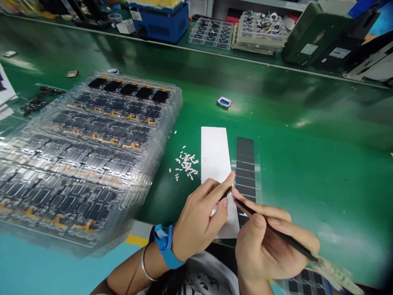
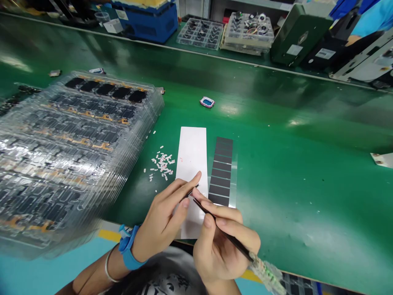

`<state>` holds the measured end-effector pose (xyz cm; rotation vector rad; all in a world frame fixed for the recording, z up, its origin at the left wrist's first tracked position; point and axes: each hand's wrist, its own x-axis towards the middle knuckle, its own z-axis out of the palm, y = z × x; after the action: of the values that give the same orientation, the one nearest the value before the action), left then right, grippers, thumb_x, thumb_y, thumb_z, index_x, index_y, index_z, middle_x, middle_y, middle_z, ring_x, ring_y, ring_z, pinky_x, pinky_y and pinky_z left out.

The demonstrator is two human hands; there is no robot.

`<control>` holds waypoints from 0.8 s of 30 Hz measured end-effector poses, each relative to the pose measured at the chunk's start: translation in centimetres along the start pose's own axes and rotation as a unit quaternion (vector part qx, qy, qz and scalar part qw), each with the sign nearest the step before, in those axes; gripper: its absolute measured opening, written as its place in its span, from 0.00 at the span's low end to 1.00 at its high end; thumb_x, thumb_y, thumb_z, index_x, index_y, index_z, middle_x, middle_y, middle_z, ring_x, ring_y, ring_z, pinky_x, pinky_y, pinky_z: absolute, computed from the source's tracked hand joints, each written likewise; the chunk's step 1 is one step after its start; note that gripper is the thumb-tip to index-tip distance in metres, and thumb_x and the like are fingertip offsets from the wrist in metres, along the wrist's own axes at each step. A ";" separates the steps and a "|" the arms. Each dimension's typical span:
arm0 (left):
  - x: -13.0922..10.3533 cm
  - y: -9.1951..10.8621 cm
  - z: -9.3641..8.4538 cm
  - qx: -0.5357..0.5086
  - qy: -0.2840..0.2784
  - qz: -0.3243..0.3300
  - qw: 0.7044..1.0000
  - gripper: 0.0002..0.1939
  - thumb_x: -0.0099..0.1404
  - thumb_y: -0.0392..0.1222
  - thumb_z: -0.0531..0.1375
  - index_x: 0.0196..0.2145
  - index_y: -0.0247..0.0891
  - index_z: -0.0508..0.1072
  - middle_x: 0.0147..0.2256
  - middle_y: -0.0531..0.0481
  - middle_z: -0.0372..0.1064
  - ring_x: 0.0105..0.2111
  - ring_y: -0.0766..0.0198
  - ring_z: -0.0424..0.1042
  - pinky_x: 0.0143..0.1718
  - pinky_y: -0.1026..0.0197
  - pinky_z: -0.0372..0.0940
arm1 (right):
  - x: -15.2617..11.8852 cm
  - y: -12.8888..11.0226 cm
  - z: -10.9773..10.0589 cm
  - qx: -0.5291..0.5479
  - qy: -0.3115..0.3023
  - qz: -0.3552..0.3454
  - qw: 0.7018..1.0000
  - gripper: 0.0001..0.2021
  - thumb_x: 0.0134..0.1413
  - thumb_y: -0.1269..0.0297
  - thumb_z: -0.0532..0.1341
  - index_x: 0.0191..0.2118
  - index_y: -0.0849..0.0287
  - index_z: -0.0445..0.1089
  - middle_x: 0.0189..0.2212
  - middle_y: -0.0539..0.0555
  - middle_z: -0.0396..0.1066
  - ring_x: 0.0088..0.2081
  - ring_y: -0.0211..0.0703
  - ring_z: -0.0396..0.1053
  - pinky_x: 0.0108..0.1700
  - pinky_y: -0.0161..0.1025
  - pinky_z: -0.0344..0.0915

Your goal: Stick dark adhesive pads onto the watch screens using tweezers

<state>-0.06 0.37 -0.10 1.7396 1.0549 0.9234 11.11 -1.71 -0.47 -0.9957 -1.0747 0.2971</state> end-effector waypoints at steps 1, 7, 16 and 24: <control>0.0 0.0 0.0 -0.001 -0.001 -0.001 1.000 0.26 0.74 0.38 0.47 0.67 0.42 0.55 0.41 0.47 0.66 0.39 0.60 0.68 0.42 0.58 0.63 | 0.0 0.0 0.0 0.003 0.001 -0.004 1.000 0.13 0.56 0.80 0.60 0.43 0.57 0.64 0.33 0.51 0.72 0.33 0.43 0.77 0.35 0.48 0.82; 0.1 0.2 -0.1 -0.005 -0.005 -0.009 1.000 0.26 0.73 0.37 0.48 0.67 0.39 0.56 0.41 0.47 0.66 0.39 0.61 0.67 0.42 0.58 0.63 | -0.3 0.1 -0.3 -0.004 -0.016 0.008 1.000 0.14 0.55 0.82 0.60 0.42 0.56 0.65 0.33 0.51 0.73 0.34 0.45 0.77 0.39 0.54 0.81; 0.0 0.1 0.0 -0.008 0.001 -0.002 1.000 0.26 0.73 0.39 0.47 0.67 0.40 0.56 0.40 0.46 0.66 0.38 0.59 0.67 0.41 0.57 0.64 | 0.0 0.8 -0.1 0.006 -0.014 -0.056 0.998 0.15 0.53 0.86 0.60 0.42 0.61 0.65 0.33 0.52 0.74 0.33 0.42 0.76 0.39 0.51 0.82; 0.0 -0.1 0.0 0.003 0.008 0.013 1.000 0.23 0.74 0.38 0.48 0.65 0.43 0.61 0.37 0.49 0.67 0.34 0.62 0.68 0.36 0.60 0.63 | 0.4 1.1 -0.2 -0.010 0.004 -0.117 0.993 0.14 0.56 0.84 0.60 0.45 0.63 0.64 0.34 0.53 0.74 0.33 0.40 0.77 0.33 0.43 0.82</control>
<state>-0.05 0.40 -0.19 1.7579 1.0489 0.9536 11.73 -0.95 -1.10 -0.8788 -1.1771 0.0918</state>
